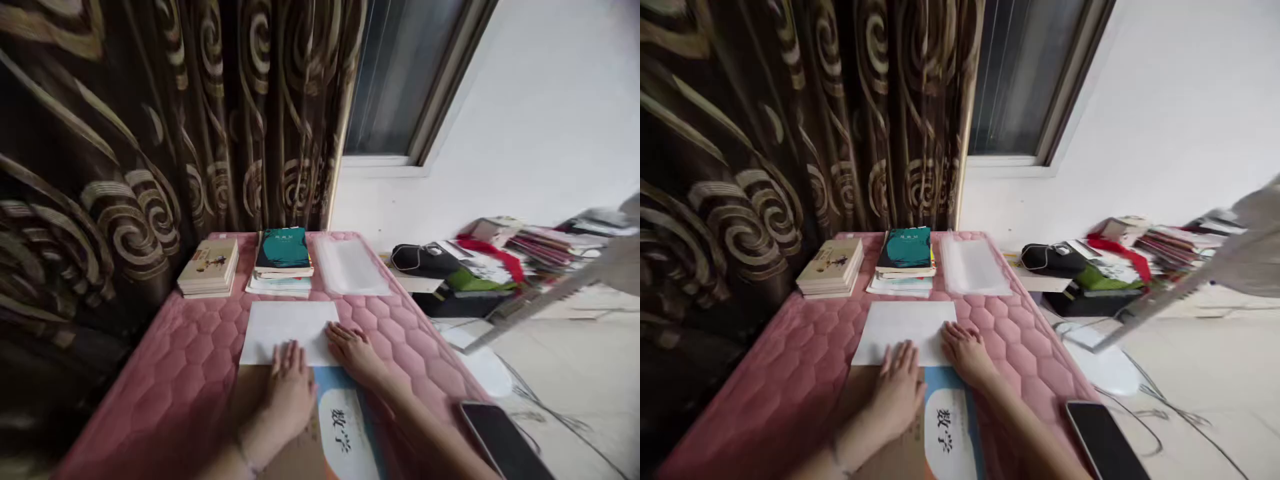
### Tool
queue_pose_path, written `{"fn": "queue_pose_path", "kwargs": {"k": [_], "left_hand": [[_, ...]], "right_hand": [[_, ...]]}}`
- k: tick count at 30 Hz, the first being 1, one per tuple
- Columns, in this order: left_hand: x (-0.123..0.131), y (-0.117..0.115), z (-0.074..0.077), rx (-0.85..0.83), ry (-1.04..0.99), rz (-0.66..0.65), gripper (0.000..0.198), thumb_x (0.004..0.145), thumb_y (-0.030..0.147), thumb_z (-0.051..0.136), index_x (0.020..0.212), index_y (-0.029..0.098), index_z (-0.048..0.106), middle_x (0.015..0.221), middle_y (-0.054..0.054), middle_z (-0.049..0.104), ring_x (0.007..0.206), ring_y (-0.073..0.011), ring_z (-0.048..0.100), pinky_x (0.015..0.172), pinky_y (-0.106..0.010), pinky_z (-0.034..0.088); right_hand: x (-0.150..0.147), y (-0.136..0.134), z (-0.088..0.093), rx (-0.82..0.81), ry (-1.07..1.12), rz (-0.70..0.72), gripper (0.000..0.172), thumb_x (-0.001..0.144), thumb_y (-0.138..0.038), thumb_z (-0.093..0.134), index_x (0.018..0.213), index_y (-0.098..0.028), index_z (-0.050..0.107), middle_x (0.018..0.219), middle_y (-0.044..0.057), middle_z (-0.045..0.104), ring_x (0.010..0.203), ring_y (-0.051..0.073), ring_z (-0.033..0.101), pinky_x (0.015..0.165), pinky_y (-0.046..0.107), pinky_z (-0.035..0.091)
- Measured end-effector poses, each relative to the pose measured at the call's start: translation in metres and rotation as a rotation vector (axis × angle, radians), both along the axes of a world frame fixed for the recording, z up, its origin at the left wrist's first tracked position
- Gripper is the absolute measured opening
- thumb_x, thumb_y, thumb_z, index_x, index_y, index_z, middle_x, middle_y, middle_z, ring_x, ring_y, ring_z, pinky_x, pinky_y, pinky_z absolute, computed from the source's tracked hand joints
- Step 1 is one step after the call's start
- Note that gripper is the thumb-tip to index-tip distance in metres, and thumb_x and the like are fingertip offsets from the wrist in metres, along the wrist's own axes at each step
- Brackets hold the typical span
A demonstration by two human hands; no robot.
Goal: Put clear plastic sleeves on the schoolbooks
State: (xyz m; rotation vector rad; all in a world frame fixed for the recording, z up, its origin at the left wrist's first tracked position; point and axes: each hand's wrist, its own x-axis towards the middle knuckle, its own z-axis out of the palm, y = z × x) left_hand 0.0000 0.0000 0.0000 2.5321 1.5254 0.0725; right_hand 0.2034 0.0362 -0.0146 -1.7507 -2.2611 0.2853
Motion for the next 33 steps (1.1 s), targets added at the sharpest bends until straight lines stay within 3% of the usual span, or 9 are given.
{"fn": "queue_pose_path", "kwargs": {"k": [4,7,13,18,22,28,33], "left_hand": [[0.054,-0.003,0.008,-0.017,-0.061,-0.103,0.069,0.090,0.053,0.043,0.142,0.008,0.040,0.152,-0.023,0.027,0.141,-0.0388,0.021,0.114,-0.057,0.020],[0.069,-0.003,0.011,-0.019,-0.093,-0.092,0.063,0.088,0.059,0.042,0.136,0.019,0.050,0.152,-0.021,0.029,0.141,-0.0434,0.019,0.109,-0.068,0.015],[0.065,-0.003,0.007,-0.025,-0.160,-0.074,0.059,0.088,0.061,0.040,0.136,0.027,0.050,0.154,-0.016,0.027,0.142,-0.0408,0.017,0.109,-0.069,0.012],[0.066,-0.003,0.005,-0.046,-0.175,-0.066,0.059,0.088,0.061,0.039,0.135,0.028,0.050,0.155,-0.016,0.025,0.143,-0.0405,0.014,0.110,-0.068,0.011],[0.064,-0.002,0.002,-0.047,-0.196,-0.080,0.058,0.088,0.060,0.039,0.139,0.032,0.044,0.155,-0.015,0.026,0.143,-0.0413,0.013,0.109,-0.070,0.010],[0.063,-0.001,-0.004,-0.039,-0.193,-0.088,0.058,0.088,0.054,0.044,0.143,0.037,0.036,0.156,-0.013,0.023,0.142,-0.0430,0.012,0.107,-0.071,0.010],[0.063,-0.002,-0.005,-0.011,-0.175,-0.083,0.056,0.088,0.049,0.047,0.142,0.038,0.037,0.156,-0.011,0.024,0.143,-0.0417,0.013,0.108,-0.070,0.012]], "right_hand": [[0.021,0.009,0.000,-0.038,0.144,0.084,0.044,0.095,-0.034,0.034,0.128,-0.019,0.058,0.139,0.011,0.052,0.129,0.025,0.046,0.106,0.046,0.036],[0.035,0.011,-0.001,-0.023,0.253,0.093,0.038,0.088,-0.031,0.046,0.119,-0.017,0.064,0.132,0.012,0.057,0.121,0.024,0.053,0.101,0.040,0.041],[0.041,0.020,-0.003,0.048,0.200,-0.081,0.030,0.074,-0.036,0.068,0.099,-0.020,0.069,0.107,0.010,0.063,0.101,0.025,0.054,0.093,0.039,0.041],[0.035,0.051,0.000,-0.025,0.118,-0.242,0.017,0.072,-0.036,0.071,0.076,-0.021,0.066,0.089,0.004,0.065,0.086,0.020,0.056,0.077,0.029,0.041],[0.032,0.075,0.004,-0.073,0.099,-0.349,0.019,0.074,-0.039,0.070,0.074,-0.021,0.064,0.077,0.001,0.067,0.071,0.016,0.058,0.066,0.026,0.038],[0.025,0.101,0.013,-0.060,0.033,-0.504,0.027,0.081,-0.046,0.063,0.075,-0.020,0.064,0.077,0.005,0.069,0.081,0.023,0.063,0.080,0.035,0.037],[0.019,0.098,0.013,-0.011,-0.003,-0.514,0.027,0.085,-0.044,0.058,0.080,-0.018,0.064,0.089,0.010,0.069,0.092,0.026,0.061,0.082,0.037,0.037]]}}
